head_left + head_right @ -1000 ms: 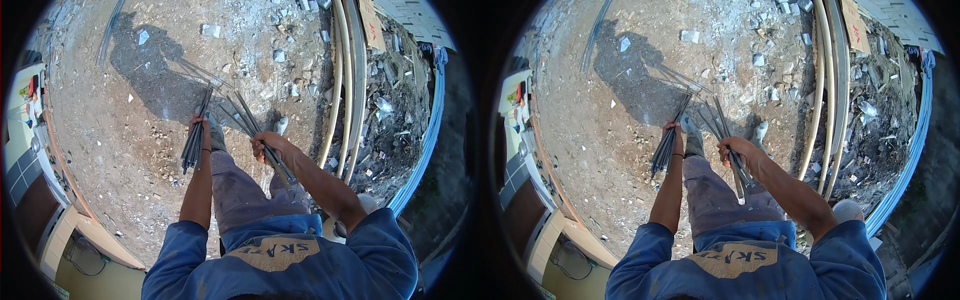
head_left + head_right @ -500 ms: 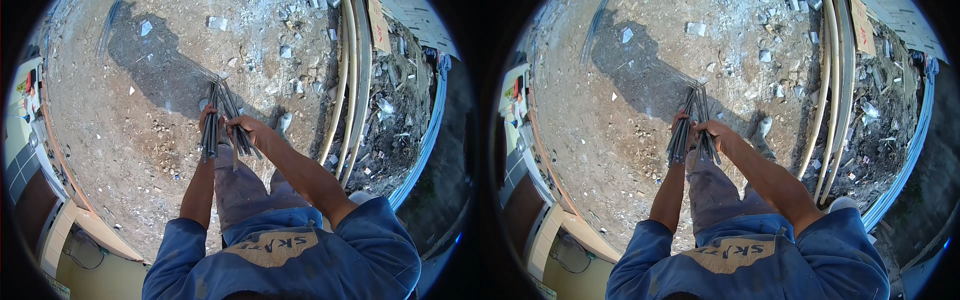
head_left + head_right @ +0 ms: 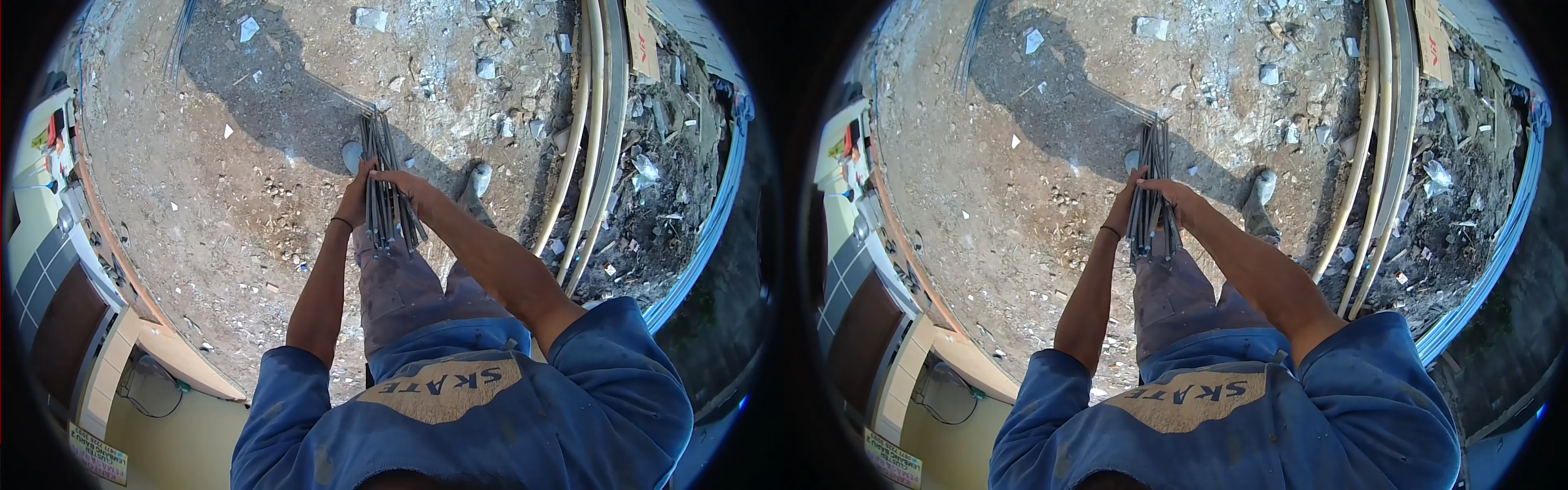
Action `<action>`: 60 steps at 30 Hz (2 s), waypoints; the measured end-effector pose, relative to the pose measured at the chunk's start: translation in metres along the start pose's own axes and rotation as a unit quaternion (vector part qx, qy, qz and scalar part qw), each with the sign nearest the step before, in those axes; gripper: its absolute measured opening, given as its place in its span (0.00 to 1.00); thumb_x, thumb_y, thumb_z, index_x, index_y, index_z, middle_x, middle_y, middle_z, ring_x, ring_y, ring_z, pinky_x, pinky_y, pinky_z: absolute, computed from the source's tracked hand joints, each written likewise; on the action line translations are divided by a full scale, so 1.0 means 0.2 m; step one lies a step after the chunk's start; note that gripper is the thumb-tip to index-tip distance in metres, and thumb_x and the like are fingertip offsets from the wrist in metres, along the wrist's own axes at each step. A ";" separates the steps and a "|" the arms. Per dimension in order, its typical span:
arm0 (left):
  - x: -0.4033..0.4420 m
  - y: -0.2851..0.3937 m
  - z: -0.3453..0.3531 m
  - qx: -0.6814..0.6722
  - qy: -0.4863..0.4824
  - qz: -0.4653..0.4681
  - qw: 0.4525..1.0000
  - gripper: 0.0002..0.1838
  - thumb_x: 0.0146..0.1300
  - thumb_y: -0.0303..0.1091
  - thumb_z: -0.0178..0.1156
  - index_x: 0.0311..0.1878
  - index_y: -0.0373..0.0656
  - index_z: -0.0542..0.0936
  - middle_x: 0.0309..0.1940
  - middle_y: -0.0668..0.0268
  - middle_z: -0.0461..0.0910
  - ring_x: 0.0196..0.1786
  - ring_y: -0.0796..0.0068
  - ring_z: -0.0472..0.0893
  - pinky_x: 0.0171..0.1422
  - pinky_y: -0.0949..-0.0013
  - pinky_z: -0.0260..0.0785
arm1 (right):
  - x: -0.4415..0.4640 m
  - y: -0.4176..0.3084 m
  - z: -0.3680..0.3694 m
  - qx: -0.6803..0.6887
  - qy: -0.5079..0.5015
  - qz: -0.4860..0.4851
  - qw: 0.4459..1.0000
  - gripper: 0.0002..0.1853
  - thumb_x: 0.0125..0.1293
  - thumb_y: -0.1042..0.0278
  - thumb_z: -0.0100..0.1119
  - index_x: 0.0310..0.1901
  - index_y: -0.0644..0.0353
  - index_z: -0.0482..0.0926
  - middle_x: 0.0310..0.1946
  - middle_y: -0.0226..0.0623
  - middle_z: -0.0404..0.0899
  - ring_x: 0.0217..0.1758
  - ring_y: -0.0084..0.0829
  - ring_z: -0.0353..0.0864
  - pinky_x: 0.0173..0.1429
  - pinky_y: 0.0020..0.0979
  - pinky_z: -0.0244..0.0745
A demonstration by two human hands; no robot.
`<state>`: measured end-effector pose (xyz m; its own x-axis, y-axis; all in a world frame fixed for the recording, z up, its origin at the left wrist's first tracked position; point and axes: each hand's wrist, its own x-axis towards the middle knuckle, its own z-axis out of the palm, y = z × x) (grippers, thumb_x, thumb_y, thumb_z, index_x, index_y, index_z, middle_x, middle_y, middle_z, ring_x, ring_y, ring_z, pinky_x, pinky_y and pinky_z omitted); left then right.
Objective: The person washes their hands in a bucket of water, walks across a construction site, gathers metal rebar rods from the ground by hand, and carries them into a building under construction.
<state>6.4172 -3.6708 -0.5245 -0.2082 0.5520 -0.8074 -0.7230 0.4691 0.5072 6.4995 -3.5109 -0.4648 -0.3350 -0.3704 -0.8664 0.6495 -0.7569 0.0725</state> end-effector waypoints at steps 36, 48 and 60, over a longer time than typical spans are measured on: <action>0.61 -0.31 0.29 -0.684 -0.094 -0.086 0.718 0.36 0.60 0.49 0.68 0.56 0.23 0.69 0.46 0.54 0.78 0.47 0.60 0.82 0.58 0.61 0.78 | -0.06 0.05 -0.36 0.222 -0.079 0.099 0.967 0.15 0.56 0.73 0.57 0.45 0.68 0.72 0.38 0.48 0.78 0.36 0.38 0.82 0.48 0.43 0.82; 0.17 -0.27 0.97 -0.733 -0.138 0.080 0.662 0.23 0.62 0.30 0.62 0.60 0.36 0.70 0.37 0.66 0.75 0.41 0.72 0.78 0.53 0.66 0.75 | -0.97 0.27 -0.55 -0.086 0.031 0.055 0.994 0.08 0.56 0.77 0.62 0.37 0.65 0.73 0.26 0.41 0.79 0.25 0.33 0.81 0.30 0.36 0.81; -1.16 0.56 1.58 -0.501 -0.133 0.396 0.758 0.31 0.62 0.47 0.67 0.62 0.40 0.71 0.52 0.61 0.78 0.58 0.61 0.79 0.72 0.48 0.64 | -2.17 0.12 -0.60 -0.549 -0.188 -0.167 0.797 0.25 0.50 0.74 0.68 0.51 0.70 0.74 0.31 0.41 0.82 0.30 0.28 0.82 0.33 0.33 0.76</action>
<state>6.5926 -3.5290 -0.1853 -0.7946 0.5685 -0.2131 -0.6056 -0.7676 0.2099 6.7418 -3.3027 -0.1459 -0.6613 -0.5381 -0.5226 0.6183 0.0033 -0.7859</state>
